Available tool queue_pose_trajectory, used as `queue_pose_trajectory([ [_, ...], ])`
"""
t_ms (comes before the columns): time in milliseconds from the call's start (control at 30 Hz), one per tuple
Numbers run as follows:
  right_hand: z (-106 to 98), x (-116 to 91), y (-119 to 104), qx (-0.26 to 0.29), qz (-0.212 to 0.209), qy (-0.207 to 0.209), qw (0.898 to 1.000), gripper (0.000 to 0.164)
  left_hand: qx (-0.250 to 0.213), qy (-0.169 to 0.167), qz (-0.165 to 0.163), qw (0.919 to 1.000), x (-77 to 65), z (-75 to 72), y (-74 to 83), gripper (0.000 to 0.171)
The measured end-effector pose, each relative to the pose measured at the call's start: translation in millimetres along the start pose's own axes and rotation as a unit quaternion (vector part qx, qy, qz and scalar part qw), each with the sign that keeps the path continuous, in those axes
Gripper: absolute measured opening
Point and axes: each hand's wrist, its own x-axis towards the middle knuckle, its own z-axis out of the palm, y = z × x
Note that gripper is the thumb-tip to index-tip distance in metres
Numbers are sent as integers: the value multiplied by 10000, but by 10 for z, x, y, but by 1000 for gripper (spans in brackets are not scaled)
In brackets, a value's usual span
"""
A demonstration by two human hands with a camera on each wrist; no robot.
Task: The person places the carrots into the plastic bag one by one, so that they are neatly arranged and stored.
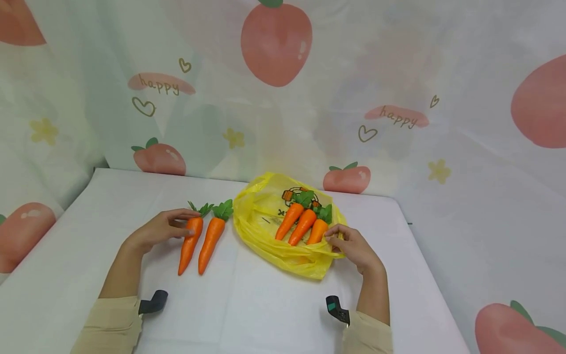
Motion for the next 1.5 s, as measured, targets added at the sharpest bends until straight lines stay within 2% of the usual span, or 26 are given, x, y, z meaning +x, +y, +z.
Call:
queue_pose_trajectory([
  [467, 6, 7, -2, 9, 7, -44, 10000, 23, 322, 91, 6, 9994, 27, 12, -23, 48],
  [1067, 10, 4, -10, 27, 64, -63, 10000, 20, 377, 156, -134, 9991, 26, 5, -1, 52],
  [1500, 7, 1, -14, 2, 50, -83, 10000, 21, -92, 96, -159, 9998, -11, -23, 69, 57],
])
